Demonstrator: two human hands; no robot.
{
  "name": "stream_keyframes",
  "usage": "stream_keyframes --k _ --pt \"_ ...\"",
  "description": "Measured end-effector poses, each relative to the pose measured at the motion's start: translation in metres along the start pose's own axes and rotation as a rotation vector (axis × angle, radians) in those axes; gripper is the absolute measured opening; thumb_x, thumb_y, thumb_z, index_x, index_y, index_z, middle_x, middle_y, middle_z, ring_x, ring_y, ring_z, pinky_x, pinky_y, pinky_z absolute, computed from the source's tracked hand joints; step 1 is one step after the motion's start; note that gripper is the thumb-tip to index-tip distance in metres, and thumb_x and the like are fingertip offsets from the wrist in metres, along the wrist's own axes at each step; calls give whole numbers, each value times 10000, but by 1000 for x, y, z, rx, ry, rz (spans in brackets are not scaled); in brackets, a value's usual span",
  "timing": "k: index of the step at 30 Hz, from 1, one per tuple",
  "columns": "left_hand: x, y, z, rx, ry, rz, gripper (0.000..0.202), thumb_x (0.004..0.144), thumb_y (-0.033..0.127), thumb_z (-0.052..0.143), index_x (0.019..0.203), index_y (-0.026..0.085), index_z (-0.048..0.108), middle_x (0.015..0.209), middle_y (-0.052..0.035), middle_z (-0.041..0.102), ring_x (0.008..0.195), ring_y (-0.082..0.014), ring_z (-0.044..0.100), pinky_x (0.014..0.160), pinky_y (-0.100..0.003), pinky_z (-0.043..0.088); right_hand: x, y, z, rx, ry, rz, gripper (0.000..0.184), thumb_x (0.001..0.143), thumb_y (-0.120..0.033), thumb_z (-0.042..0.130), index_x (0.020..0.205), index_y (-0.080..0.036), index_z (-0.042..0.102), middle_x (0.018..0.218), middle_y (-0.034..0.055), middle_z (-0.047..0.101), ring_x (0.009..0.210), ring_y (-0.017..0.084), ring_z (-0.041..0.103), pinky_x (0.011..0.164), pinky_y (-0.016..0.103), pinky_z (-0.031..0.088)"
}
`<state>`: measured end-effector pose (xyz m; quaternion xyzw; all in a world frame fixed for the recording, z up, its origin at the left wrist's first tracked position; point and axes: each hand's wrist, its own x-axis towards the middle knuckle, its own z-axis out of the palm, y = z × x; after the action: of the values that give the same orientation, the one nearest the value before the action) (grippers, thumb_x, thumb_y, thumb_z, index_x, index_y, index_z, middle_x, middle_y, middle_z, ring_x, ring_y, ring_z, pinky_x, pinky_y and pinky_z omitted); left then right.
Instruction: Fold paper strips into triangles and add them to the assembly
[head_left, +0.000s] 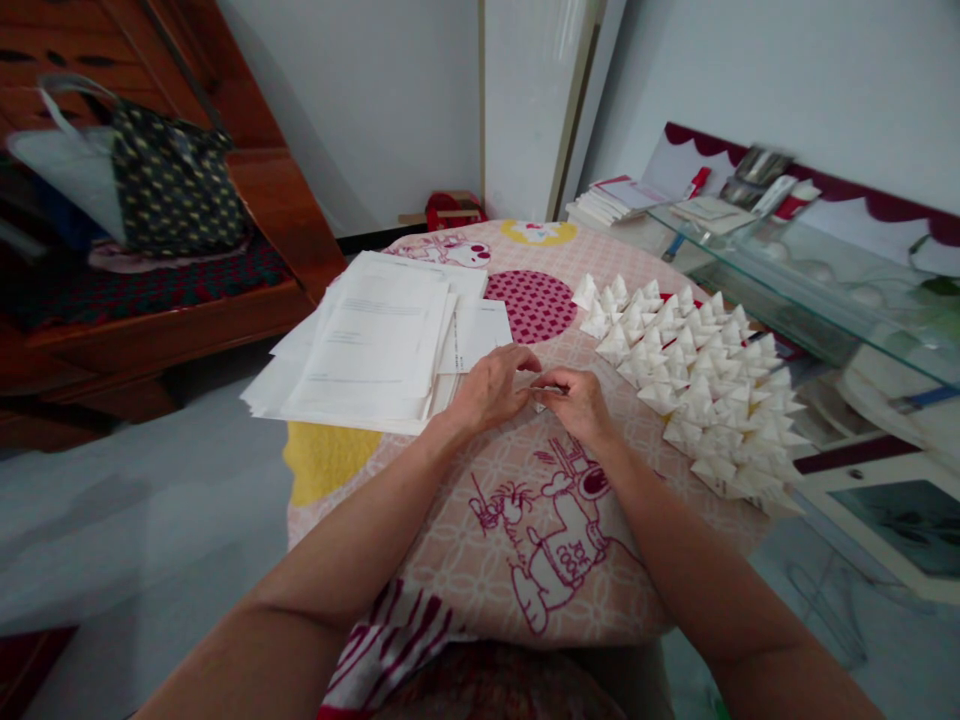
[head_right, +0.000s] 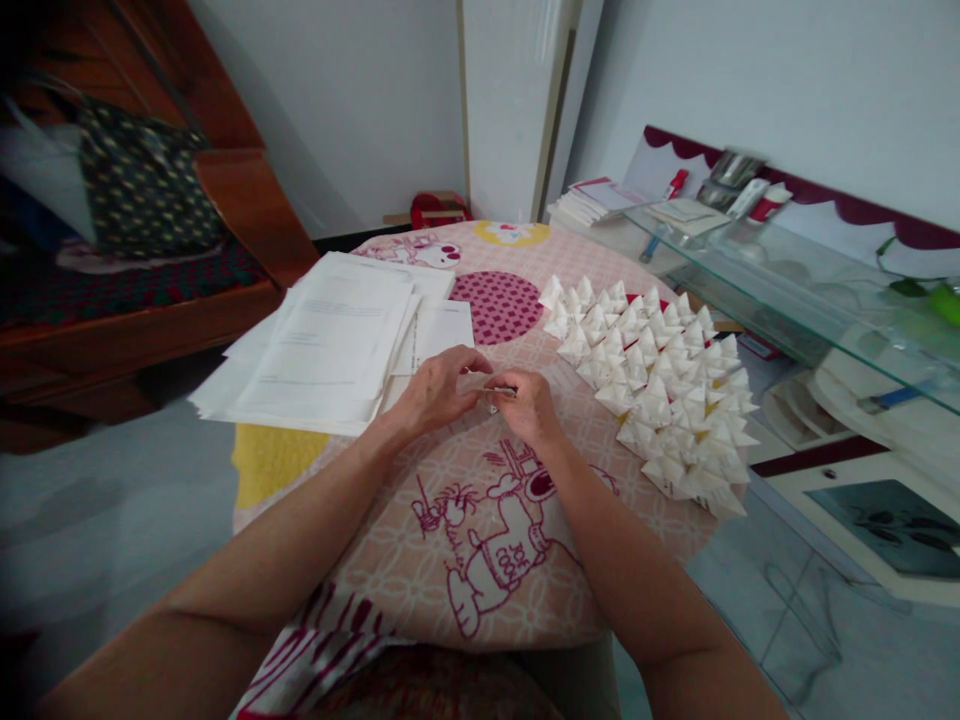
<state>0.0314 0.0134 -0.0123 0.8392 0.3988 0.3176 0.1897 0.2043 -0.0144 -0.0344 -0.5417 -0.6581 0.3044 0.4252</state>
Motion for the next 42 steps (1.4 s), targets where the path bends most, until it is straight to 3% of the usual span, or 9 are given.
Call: stream_keyframes --k 9,17,29,34,42 --pt "-1 5 0 -10 -76 -61 96 811 134 597 890 165 641 854 -37 717 783 -162 650 760 -289 508 -1 -1 -1 -59 37 -26 117 766 -272 686 711 -180 733 626 -9 635 616 149 547 587 269 399" --pt "0 5 6 100 -94 -65 139 850 155 572 929 167 686 879 -60 735 814 -173 660 786 -298 521 -2 -1 -2 -39 124 -125 150 798 -249 617 739 -196 744 857 68 753 808 206 680 761 325 515" --pt "1 4 12 162 -130 -14 205 847 102 569 949 167 735 933 -73 746 935 -208 665 880 -339 529 -2 8 -25 236 25 221 199 684 -286 744 868 -228 791 862 32 787 815 219 717 797 370 556" --pt "1 3 14 184 -137 16 226 864 115 574 983 181 756 953 -74 739 955 -212 667 897 -337 531 -2 7 -34 297 -15 284 242 629 -253 759 868 -224 789 871 25 786 826 213 710 841 390 544" --pt "1 3 16 213 -176 50 336 882 99 564 1135 211 755 999 -74 728 1004 -216 665 898 -324 530 -2 2 -41 330 -133 276 318 607 -204 696 915 -208 776 899 28 782 803 205 698 758 348 537"
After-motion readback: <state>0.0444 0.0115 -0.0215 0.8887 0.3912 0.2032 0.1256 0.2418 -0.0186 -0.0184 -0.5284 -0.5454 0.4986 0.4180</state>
